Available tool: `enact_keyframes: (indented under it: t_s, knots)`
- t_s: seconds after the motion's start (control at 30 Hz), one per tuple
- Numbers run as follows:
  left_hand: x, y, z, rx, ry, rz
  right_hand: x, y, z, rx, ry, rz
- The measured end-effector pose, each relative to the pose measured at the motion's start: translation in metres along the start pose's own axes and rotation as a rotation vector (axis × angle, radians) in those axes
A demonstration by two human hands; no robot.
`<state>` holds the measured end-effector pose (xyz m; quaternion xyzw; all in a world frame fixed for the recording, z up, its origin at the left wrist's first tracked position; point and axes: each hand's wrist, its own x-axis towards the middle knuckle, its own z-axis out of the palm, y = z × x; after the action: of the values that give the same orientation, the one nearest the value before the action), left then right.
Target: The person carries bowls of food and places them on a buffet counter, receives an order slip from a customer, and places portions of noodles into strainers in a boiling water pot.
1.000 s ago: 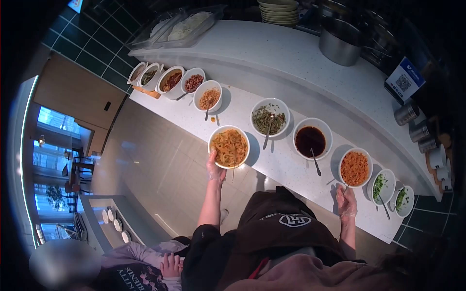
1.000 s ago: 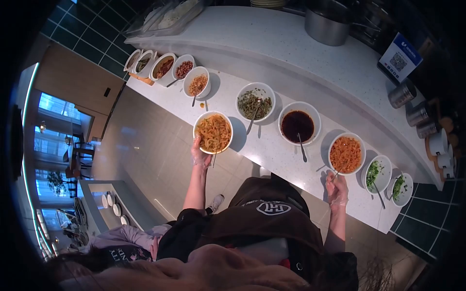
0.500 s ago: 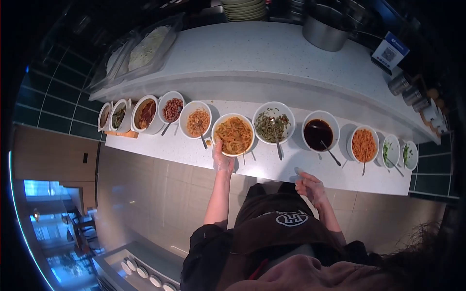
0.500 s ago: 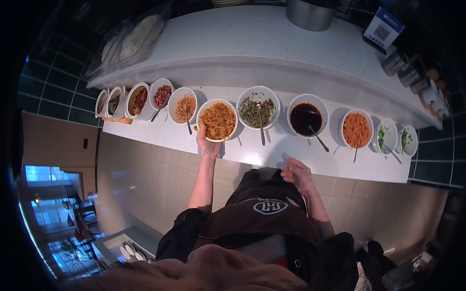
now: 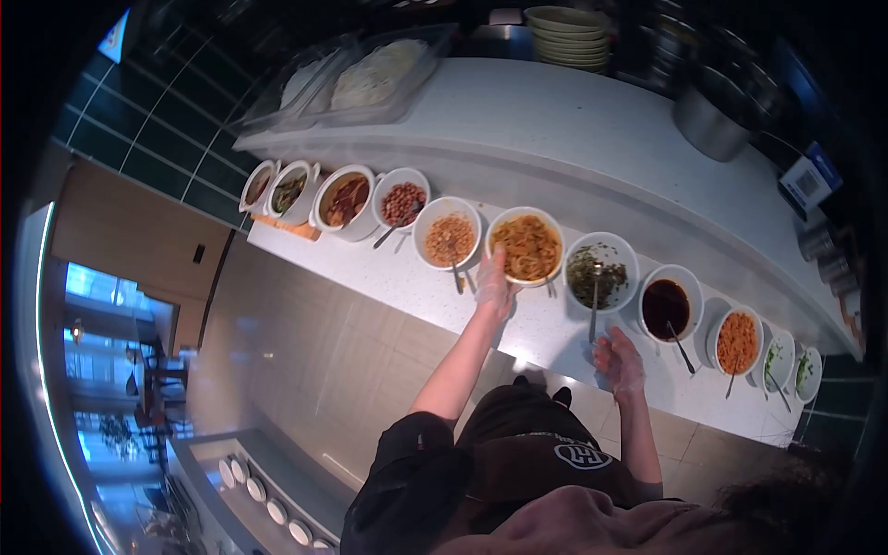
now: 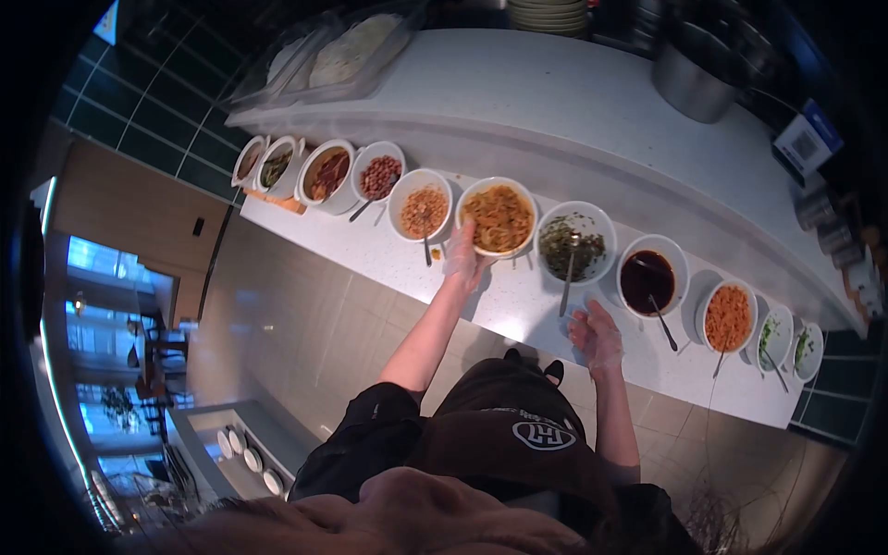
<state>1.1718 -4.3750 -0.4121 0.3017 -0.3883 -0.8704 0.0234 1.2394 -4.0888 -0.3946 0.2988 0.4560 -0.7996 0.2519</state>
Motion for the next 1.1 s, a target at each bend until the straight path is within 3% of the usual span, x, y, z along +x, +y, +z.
enact_keyframes:
  t_s: [0.13, 0.27, 0.4, 0.57, 0.67, 0.8, 0.9, 0.93, 1.0, 1.03, 1.1]
  knots:
    - [-0.001, 0.004, 0.014, 0.100, 0.039, -0.027, -0.005, 0.008, -0.011, -0.024, -0.006, 0.060]
    - [-0.006, -0.007, 0.005, -0.047, 0.036, 0.062, -0.017, 0.018, -0.026, -0.070, 0.031, 0.113]
    - [-0.044, -0.011, -0.041, 0.272, 0.210, 0.030, -0.025, 0.019, -0.033, -0.114, 0.026, 0.160]
    - [-0.053, -0.013, -0.119, 0.737, 0.437, 0.494, -0.027, 0.020, -0.034, -0.112, 0.002, 0.152]
    - [-0.035, -0.015, -0.144, 0.760, 0.493, 0.678, -0.032, 0.024, -0.032, -0.125, 0.011, 0.162]
    - [-0.039, 0.034, -0.084, 1.383, 0.392, 0.393, -0.041, 0.027, -0.027, -0.159, 0.004, 0.163]
    - [-0.005, 0.019, -0.109, 1.664, 0.278, 0.671, -0.048, 0.031, -0.020, -0.163, 0.034, 0.206]
    - [0.011, 0.009, -0.127, 1.249, 0.426, 0.371, -0.043, 0.036, -0.025, -0.147, -0.009, 0.206]
    - [0.003, 0.017, -0.102, 1.206, 0.496, 0.403, -0.041, 0.035, -0.019, -0.134, -0.007, 0.230]
    - [0.006, 0.020, -0.099, 0.904, 0.385, 0.334, -0.037, 0.038, -0.016, -0.159, -0.003, 0.199]
    - [0.038, 0.003, -0.122, 0.723, 0.271, 0.154, -0.026, 0.056, -0.033, -0.123, -0.006, 0.161]
